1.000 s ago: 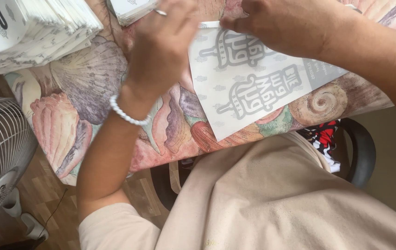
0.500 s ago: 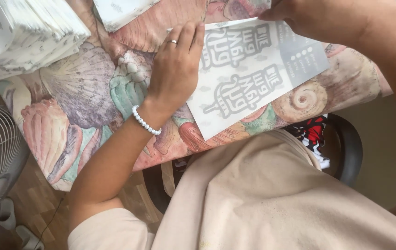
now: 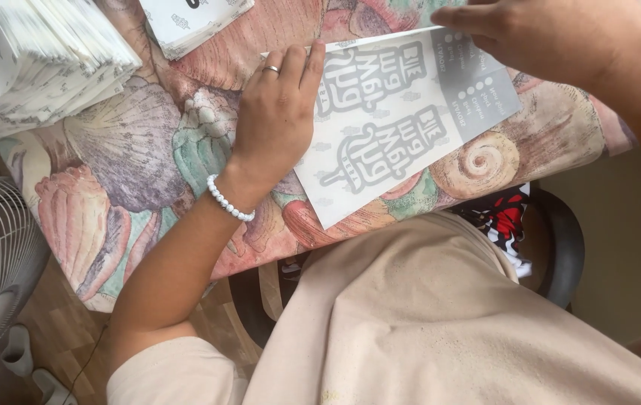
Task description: The person is manually folding paper food wraps and applying printed labels/stickers to secure them.
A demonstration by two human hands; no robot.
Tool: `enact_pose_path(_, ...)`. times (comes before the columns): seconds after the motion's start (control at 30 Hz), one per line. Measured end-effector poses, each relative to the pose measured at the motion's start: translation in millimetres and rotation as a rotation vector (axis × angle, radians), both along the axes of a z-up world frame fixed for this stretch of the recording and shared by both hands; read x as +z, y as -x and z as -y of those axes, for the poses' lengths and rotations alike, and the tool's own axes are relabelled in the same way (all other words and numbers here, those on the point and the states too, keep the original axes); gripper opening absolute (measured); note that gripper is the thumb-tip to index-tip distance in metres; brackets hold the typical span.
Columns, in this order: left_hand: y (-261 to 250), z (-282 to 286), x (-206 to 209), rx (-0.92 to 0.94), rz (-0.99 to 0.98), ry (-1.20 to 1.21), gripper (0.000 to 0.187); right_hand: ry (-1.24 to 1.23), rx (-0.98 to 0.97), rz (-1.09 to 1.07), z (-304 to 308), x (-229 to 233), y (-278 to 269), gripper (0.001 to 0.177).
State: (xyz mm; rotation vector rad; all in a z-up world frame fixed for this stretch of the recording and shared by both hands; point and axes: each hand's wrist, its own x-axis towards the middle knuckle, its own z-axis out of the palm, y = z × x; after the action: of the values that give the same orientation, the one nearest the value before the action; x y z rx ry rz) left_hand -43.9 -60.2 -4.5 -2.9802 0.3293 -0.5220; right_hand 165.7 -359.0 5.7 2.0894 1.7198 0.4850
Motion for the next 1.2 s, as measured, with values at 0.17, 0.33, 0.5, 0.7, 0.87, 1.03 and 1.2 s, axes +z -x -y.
enact_pose_path(0.17,-8.6,5.2,13.6,0.01,-0.053,-0.127,0.069,0.057,0.025,0.014,-14.1,19.4,18.6,0.073)
enact_pose_path(0.33,-15.3,7.8,17.1,0.041,-0.212,-0.159,0.076,0.068,0.065,0.018,-23.0,23.9,30.2,0.053)
enact_pose_path(0.5,-17.2,12.1,27.7,0.071,-0.289,-0.226,0.077,0.144,0.068,0.094,-27.2,26.1,31.4,0.053)
enact_pose_path(0.7,-22.7,17.4,34.1,0.09,-0.326,-0.271,0.066,0.233,0.025,0.078,-41.9,42.5,37.8,0.068)
enact_pose_path(0.87,-22.2,24.1,34.9,0.107,-0.364,-0.421,0.074,0.326,-0.004,0.008,-45.7,45.4,34.9,0.078)
enact_pose_path(1.03,-20.5,25.5,34.9,0.128,-0.347,-0.373,0.073,0.15,0.037,-0.024,-21.5,30.4,23.6,0.039)
enact_pose_path(1.2,-20.1,25.7,28.7,0.134,-0.326,-0.316,0.075,0.125,-0.033,-0.032,28.3,16.7,12.3,0.03)
